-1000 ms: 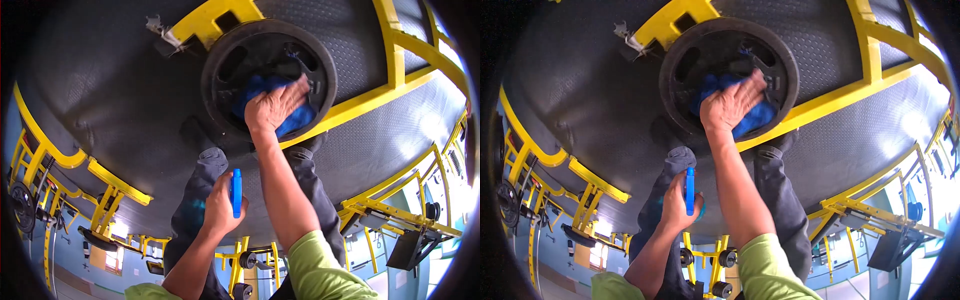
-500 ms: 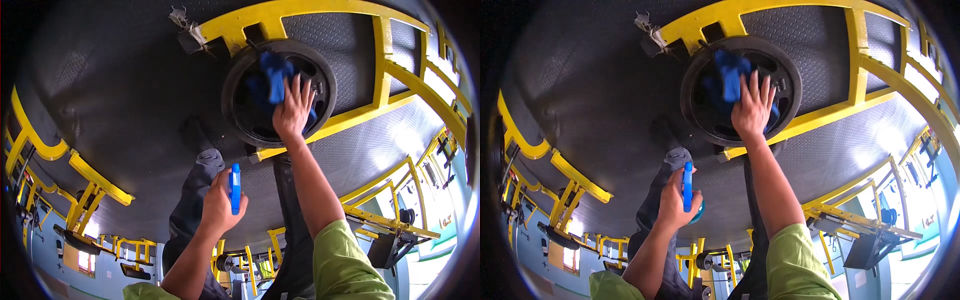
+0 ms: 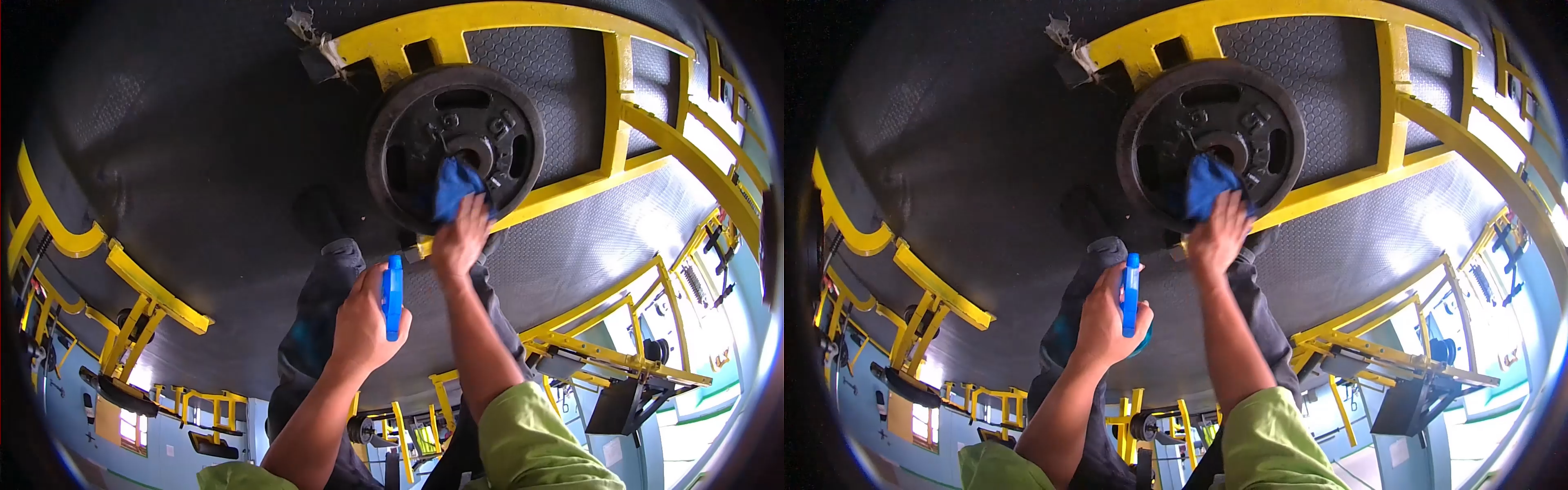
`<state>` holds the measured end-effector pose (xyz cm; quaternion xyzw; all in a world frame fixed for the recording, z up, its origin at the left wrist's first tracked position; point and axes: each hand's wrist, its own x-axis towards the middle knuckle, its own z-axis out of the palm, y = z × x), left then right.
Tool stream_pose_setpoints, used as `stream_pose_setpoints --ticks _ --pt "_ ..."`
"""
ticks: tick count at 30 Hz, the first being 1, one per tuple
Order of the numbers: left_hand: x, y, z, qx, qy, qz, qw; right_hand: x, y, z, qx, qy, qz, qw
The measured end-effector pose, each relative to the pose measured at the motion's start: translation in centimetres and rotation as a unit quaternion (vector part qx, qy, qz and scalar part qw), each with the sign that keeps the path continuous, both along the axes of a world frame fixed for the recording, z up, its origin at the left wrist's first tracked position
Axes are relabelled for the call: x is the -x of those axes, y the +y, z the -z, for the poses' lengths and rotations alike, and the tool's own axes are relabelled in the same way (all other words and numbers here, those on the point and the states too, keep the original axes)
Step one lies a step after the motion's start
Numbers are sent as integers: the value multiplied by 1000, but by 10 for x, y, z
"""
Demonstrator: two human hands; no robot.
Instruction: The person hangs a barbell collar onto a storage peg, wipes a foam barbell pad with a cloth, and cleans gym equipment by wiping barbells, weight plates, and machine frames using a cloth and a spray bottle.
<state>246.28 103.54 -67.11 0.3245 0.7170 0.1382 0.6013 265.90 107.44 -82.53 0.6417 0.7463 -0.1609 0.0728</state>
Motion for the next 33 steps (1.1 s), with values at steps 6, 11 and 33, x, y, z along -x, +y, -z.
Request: stream_pose_setpoints --ticks 6,11,33 --pt "-2 -3 -4 -9 47 29 998 -83 99 53 -101 -76 94 988" --pt "-3 -4 -1 -20 37 16 999 10 -21 4 -10 97 61 993" --pt "73 87 -62 -215 115 141 959 144 97 38 -123 117 -119 978"
